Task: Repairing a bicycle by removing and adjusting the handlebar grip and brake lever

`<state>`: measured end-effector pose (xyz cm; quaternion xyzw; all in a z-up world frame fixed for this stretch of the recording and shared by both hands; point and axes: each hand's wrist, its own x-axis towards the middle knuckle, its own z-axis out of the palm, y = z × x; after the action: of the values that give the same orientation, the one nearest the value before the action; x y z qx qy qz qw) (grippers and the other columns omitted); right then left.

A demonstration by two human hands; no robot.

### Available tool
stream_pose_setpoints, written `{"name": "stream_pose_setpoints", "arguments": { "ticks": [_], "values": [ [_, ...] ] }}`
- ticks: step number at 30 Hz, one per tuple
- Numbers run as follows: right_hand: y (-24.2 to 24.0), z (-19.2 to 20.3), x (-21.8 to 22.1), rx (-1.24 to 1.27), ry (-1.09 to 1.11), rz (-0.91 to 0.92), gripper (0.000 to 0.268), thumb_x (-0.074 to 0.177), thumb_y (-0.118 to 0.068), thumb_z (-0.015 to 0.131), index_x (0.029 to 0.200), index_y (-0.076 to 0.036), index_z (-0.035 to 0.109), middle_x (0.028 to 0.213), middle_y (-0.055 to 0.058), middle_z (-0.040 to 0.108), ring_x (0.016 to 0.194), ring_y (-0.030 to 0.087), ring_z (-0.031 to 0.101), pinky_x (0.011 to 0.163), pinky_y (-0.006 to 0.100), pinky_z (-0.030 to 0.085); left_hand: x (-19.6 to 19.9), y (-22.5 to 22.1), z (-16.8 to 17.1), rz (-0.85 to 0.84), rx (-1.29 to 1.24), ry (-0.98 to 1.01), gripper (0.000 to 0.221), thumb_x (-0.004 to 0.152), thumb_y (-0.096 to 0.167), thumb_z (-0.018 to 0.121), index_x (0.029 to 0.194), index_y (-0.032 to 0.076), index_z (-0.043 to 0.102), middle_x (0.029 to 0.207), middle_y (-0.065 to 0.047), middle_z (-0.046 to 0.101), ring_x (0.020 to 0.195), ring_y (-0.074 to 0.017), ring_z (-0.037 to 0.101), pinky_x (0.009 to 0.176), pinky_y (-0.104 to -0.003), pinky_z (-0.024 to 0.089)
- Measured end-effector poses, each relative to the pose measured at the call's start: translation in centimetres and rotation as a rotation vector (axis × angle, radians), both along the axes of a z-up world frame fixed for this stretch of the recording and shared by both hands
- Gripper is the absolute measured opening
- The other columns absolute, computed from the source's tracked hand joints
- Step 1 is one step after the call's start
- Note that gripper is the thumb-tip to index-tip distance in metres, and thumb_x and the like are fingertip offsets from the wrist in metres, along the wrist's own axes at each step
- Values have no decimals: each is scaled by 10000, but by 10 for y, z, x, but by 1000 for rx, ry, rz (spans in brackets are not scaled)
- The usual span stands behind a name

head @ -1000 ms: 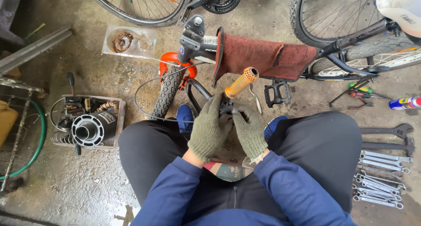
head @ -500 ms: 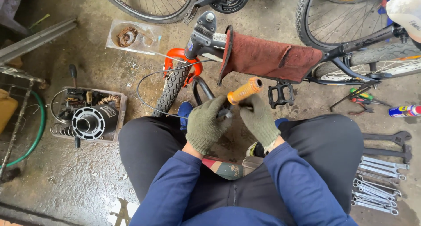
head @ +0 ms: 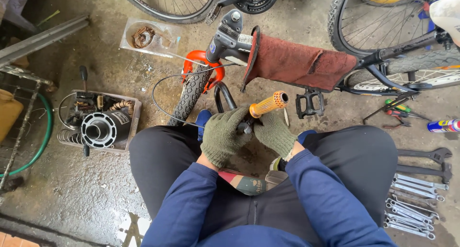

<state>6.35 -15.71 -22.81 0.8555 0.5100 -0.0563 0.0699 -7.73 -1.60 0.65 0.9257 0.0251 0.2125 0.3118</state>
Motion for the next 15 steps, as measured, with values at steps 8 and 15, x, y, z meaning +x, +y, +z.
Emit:
{"name": "stream_pose_setpoints", "arguments": {
  "ticks": [8, 15],
  "values": [
    [-6, 143, -4, 771, 513, 10, 321, 774, -183, 718, 1071, -63, 720, 919, 72, 734, 766, 266, 660, 704, 373, 506, -4, 21, -27, 140, 12, 106, 470, 878, 434, 651, 1343, 363, 634, 1102, 50, 719, 995, -241, 716, 867, -374, 584],
    [-8, 139, -4, 668, 1281, -279, 579, 801, -119, 815, 1314, -42, 557, 1229, 106, 680, 1036, 197, 745, 919, 298, 637, -18, 34, 5, 12, -828, 320, 353, 1042, 281, 602, 1377, 202, 679, 1065, 128, 688, 1058, 43, 517, 1047, -138, 407]
  ]
}}
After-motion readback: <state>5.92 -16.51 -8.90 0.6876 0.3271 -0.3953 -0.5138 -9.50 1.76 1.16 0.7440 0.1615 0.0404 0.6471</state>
